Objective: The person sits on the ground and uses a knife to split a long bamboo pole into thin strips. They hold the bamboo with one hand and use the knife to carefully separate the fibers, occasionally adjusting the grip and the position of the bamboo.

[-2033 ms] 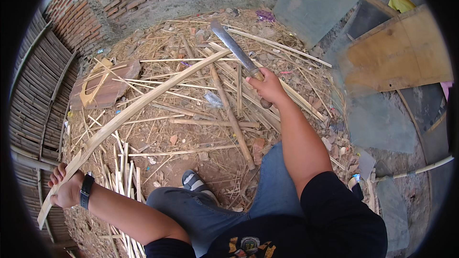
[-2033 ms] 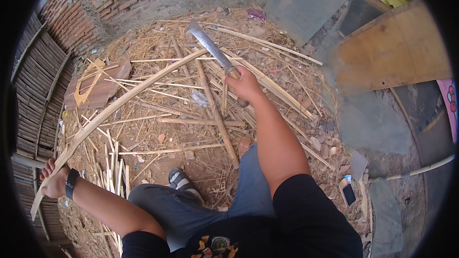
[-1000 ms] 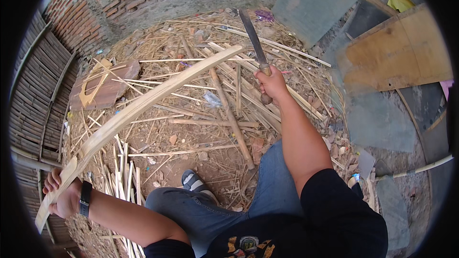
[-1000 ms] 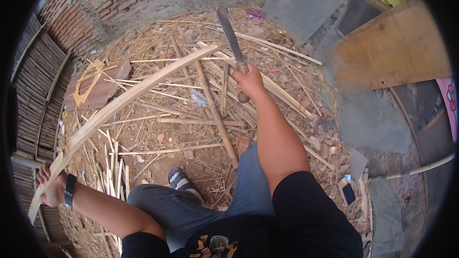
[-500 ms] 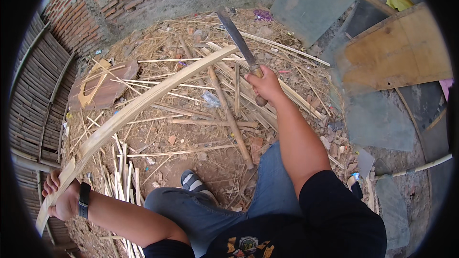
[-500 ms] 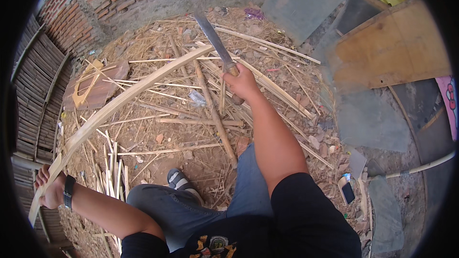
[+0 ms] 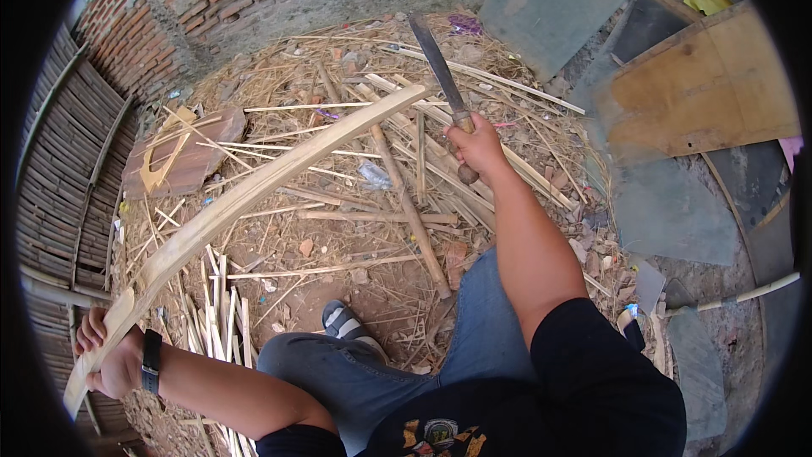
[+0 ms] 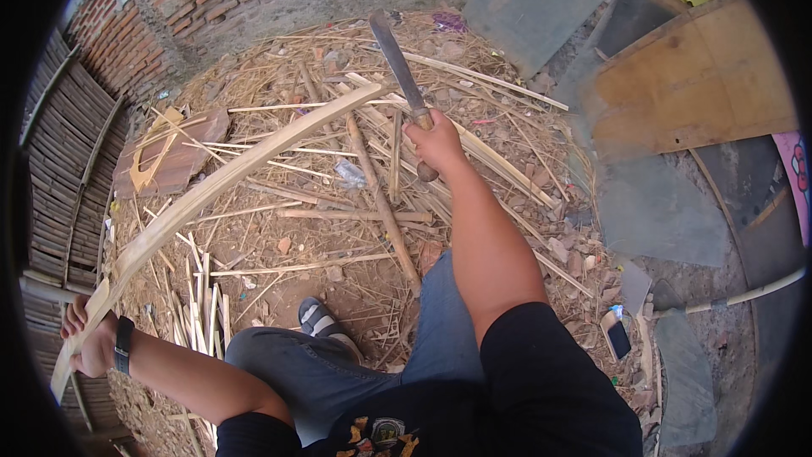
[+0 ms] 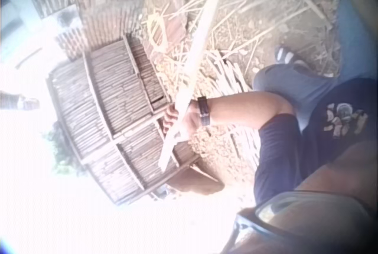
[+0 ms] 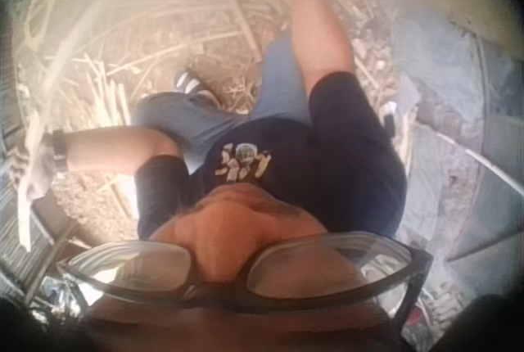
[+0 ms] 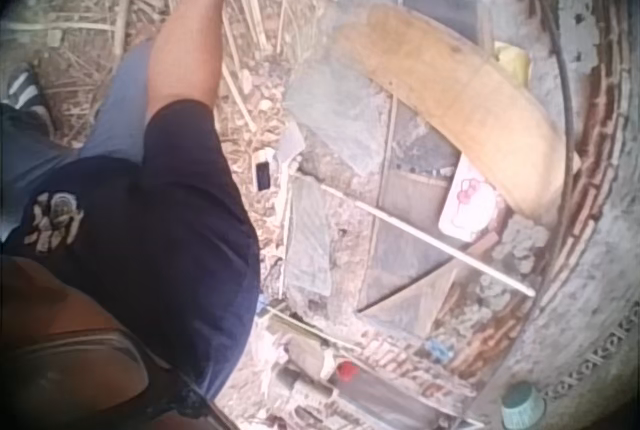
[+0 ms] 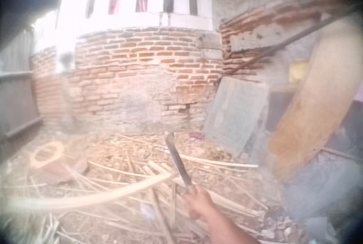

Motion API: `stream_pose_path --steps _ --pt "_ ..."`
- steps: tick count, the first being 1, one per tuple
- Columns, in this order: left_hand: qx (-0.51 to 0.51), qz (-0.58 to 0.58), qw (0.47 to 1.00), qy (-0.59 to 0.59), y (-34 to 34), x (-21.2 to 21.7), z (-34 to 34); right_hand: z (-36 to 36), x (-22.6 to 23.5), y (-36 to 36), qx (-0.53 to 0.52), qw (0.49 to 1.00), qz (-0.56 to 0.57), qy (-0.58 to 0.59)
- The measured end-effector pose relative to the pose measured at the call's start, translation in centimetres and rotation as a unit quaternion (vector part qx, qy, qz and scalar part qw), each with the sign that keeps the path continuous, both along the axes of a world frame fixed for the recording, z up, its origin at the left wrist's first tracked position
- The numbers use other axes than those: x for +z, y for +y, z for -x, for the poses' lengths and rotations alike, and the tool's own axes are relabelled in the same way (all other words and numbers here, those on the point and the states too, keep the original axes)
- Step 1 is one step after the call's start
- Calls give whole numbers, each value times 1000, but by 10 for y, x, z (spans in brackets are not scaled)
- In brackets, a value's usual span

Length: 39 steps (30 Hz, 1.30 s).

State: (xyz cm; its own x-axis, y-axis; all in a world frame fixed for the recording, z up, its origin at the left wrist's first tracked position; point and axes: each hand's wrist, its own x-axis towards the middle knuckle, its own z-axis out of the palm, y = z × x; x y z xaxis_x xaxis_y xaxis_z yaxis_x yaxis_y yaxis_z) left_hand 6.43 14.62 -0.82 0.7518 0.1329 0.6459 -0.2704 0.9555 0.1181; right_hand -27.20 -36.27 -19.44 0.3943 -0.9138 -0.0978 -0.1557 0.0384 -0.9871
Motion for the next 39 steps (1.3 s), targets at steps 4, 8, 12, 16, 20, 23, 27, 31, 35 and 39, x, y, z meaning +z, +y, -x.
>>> stream_pose_path --steps 4,8,12,16,20,23,27,31,35,39 --pt "-20 15 999 -27 6 0 -3 -7 0 10 15 997 71 2" --pt "1 8 1000 8 8 1 -2 -2 11 8 -18 999 3 -46" --pt "-6 24 1000 1 14 1 -3 -7 14 17 10 999 37 -29" --pt "-18 33 999 26 15 -1 -5 -3 16 13 -6 998 45 -40" --pt "-16 27 999 27 13 0 -3 0 13 11 -26 998 29 -57" --pt "2 17 1000 14 17 -3 -8 -2 11 10 -32 996 75 -34" --pt "24 2 999 41 16 -4 -7 -3 7 5 -53 995 67 -61" --pt "23 5 999 29 21 -3 -9 -8 6 11 -12 996 77 -47" --pt "9 0 1000 30 18 -5 -8 -7 14 16 -22 997 13 -67" --pt "11 4 1000 24 19 -8 -13 -6 2 9 -4 995 94 -15"
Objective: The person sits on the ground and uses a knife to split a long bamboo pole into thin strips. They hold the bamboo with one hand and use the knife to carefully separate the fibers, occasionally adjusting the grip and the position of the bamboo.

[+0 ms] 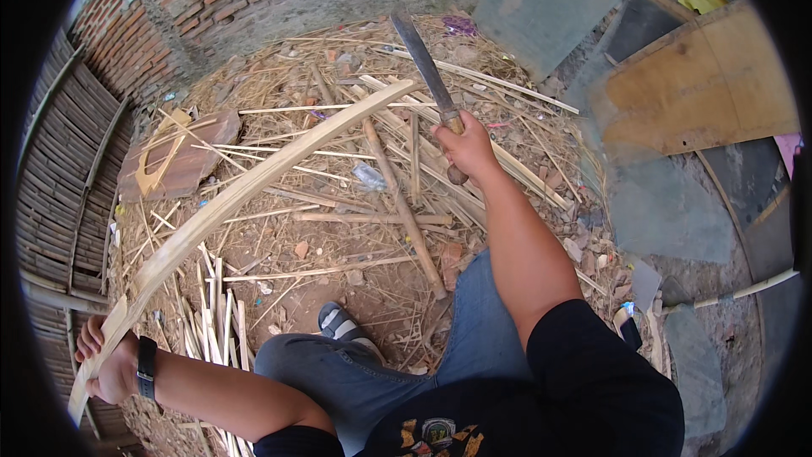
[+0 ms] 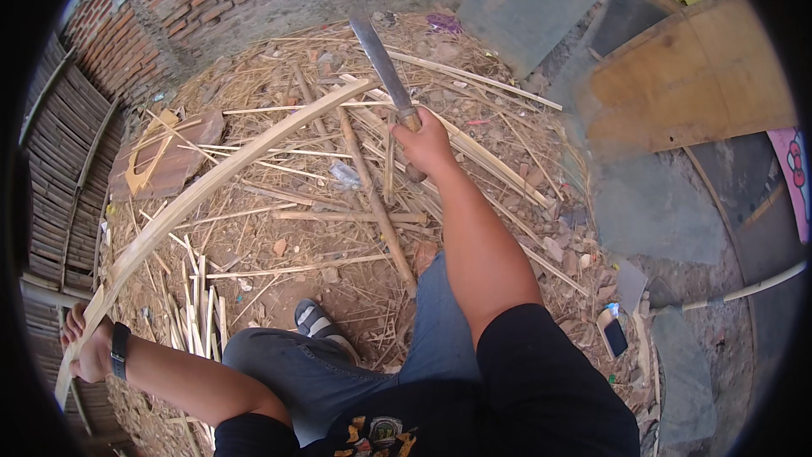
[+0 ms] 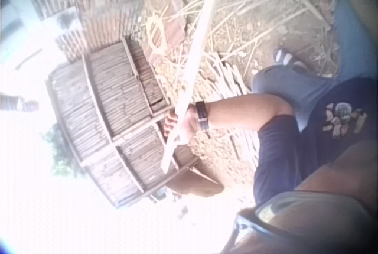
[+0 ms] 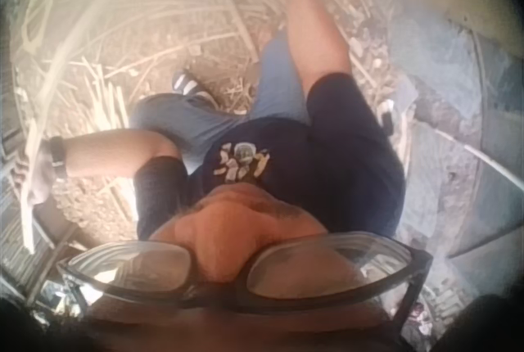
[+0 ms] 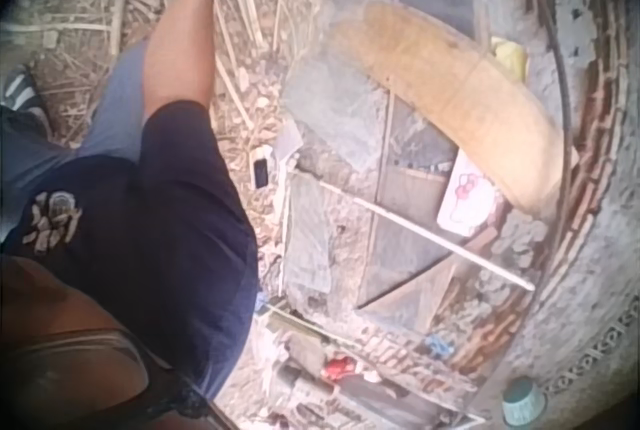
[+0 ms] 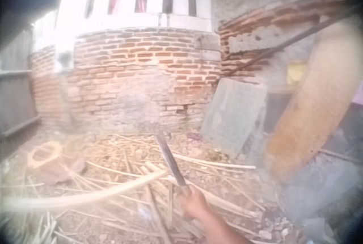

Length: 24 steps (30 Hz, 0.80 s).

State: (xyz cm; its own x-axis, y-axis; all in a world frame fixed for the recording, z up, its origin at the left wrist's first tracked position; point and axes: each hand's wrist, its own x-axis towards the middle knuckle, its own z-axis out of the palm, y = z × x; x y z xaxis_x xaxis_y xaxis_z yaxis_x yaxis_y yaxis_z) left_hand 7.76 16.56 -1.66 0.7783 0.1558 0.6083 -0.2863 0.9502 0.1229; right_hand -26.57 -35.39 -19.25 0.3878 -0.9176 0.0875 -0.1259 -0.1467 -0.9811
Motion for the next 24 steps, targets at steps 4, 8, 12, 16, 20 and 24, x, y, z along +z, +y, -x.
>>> stream_pose_path --steps 4,8,12,16,20,24 --pt "15 -8 1000 23 -3 1 4 -1 11 6 -29 996 -72 -41" --pt "18 -5 1000 -2 5 -2 -4 -5 8 10 -2 1000 1 17" --pt "17 7 1000 5 5 -3 -4 -6 9 9 -1 1000 -17 26" --pt "12 7 999 -36 5 -3 -2 -12 -3 13 10 998 16 67" --pt "61 -4 998 7 4 -1 -2 -14 -4 11 34 987 90 131" --pt "61 -2 997 38 -1 3 7 -4 5 6 3 991 -108 81"
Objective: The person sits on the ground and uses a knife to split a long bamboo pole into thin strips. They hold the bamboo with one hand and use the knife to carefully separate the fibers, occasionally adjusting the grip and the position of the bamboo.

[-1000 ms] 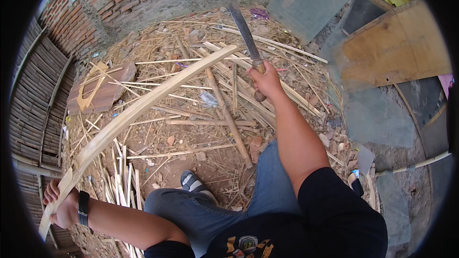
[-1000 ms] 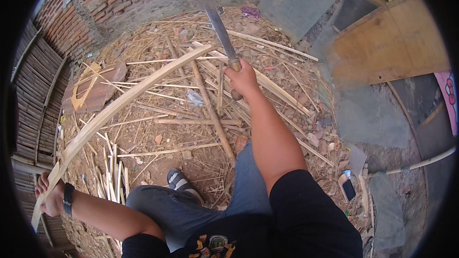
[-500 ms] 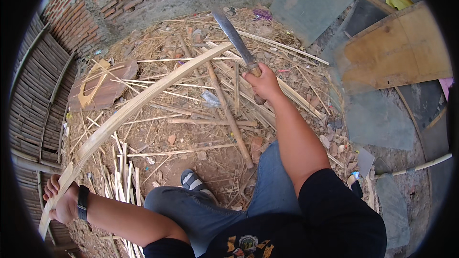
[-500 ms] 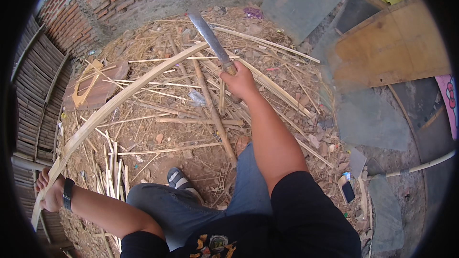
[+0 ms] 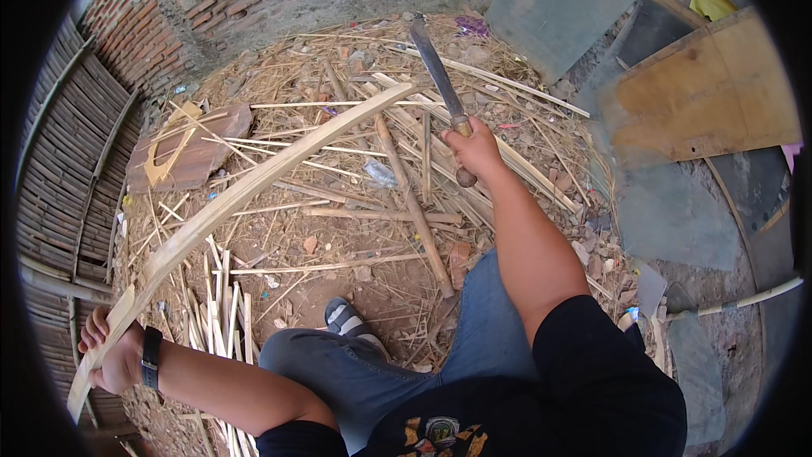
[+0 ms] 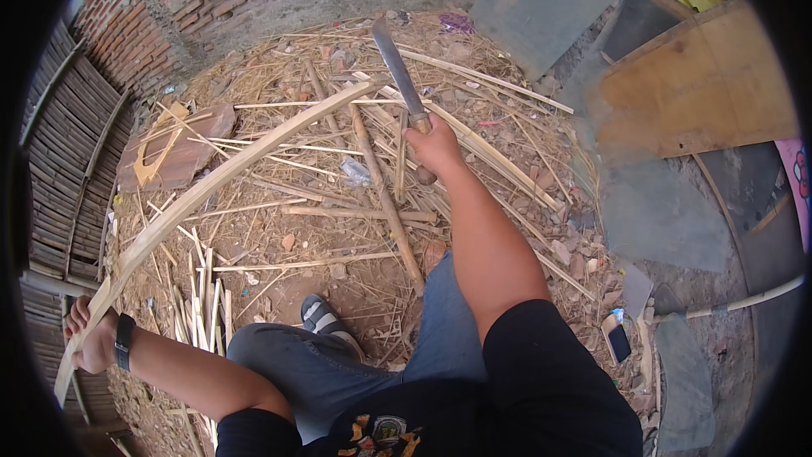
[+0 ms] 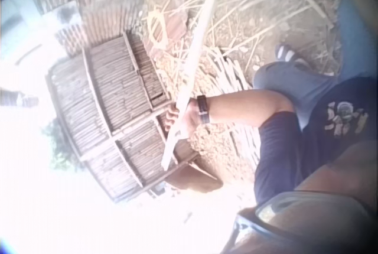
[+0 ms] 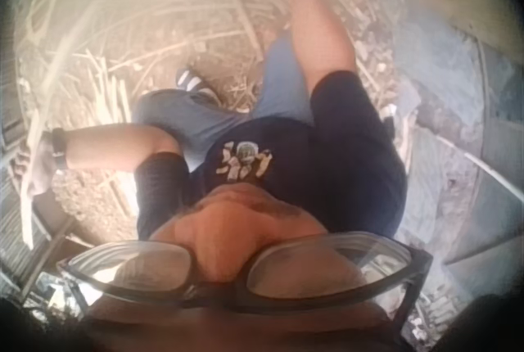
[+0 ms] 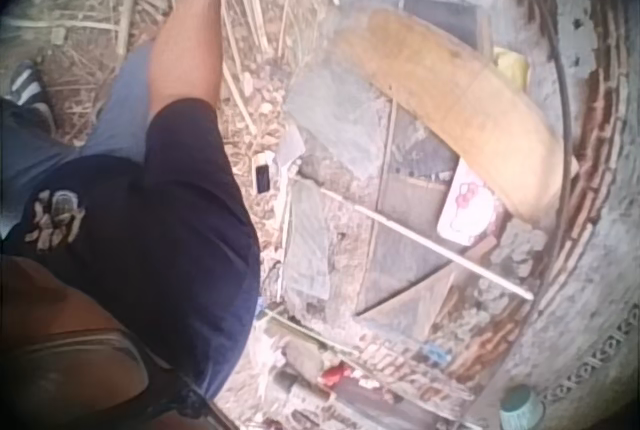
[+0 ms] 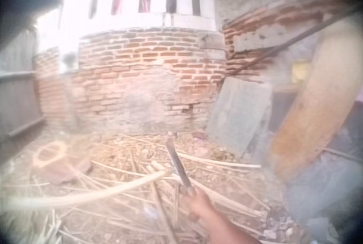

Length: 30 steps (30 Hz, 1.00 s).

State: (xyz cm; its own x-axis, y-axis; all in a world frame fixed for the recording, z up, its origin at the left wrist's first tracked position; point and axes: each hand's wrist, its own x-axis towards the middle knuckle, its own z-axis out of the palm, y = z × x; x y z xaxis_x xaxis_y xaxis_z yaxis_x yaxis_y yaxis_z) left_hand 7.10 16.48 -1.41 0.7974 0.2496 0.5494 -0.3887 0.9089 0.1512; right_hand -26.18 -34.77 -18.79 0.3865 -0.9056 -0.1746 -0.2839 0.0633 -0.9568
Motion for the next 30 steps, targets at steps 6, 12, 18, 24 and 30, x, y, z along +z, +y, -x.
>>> stream_pose_path --steps 6,12,18,24,30 --pt "6 -8 999 -33 -2 -4 -7 -26 15 57 106 956 271 39" --pt "0 -9 1000 -18 -2 1 -1 -24 21 56 90 931 353 -13" --pt "-35 9 998 -49 3 -1 -5 -2 -6 0 -62 954 242 165" --pt "-92 50 994 -9 5 -10 -15 -20 7 34 20 948 271 167" --pt "-113 65 991 -3 6 -6 -12 -25 -7 31 34 946 274 172"
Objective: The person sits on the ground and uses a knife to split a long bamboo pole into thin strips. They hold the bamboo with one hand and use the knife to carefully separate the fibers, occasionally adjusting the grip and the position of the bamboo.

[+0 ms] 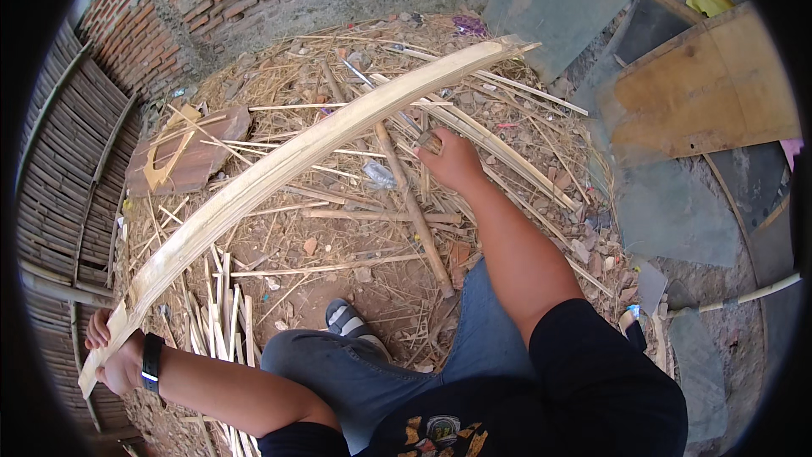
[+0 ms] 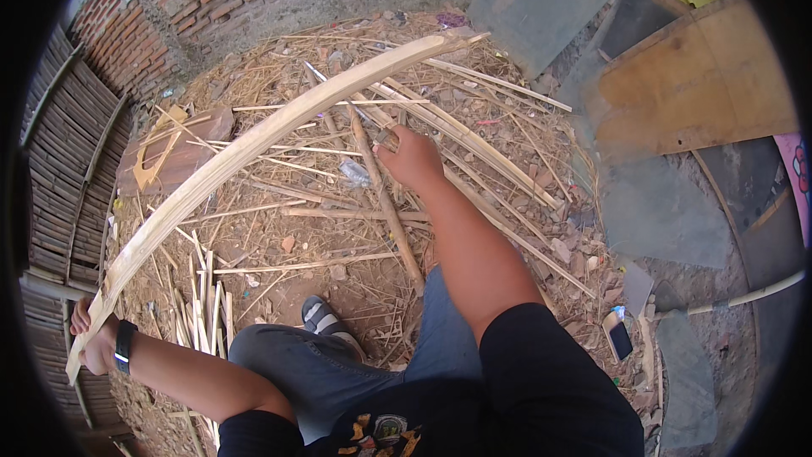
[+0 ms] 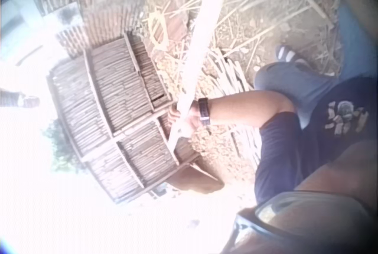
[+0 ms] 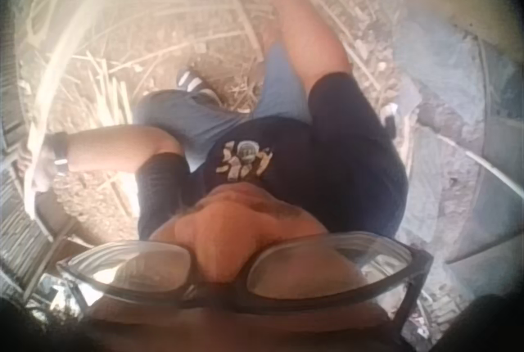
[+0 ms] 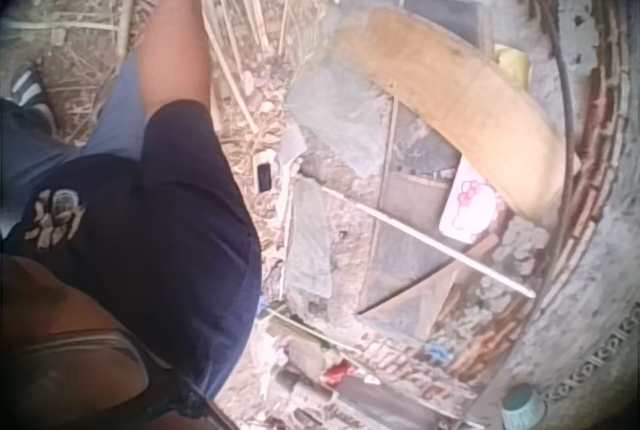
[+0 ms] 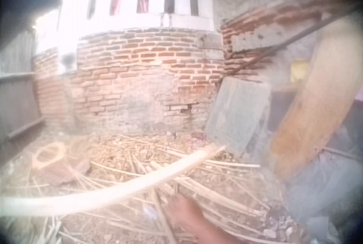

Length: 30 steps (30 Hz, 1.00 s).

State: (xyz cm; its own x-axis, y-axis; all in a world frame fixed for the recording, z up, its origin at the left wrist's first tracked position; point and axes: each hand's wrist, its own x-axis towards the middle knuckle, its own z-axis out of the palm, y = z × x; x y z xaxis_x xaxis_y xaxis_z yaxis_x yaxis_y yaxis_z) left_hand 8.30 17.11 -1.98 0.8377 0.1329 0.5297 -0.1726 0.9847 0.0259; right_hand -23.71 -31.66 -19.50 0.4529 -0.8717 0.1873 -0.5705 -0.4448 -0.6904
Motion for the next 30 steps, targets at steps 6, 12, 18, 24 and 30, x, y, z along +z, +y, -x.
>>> stream_pose_path --steps 6,12,18,24,30 --pt "56 -16 998 -25 1 0 4 35 -24 -70 -194 962 -89 -172" --pt "94 -43 994 -26 -10 2 9 28 18 -19 -84 978 45 -183" --pt "105 -84 991 -5 -16 0 2 -2 41 42 69 983 165 -45" --pt "77 -71 993 -50 -13 2 3 6 14 -11 -73 996 44 11" --pt "111 -71 991 -14 -14 -3 4 -15 18 50 45 994 98 -10"
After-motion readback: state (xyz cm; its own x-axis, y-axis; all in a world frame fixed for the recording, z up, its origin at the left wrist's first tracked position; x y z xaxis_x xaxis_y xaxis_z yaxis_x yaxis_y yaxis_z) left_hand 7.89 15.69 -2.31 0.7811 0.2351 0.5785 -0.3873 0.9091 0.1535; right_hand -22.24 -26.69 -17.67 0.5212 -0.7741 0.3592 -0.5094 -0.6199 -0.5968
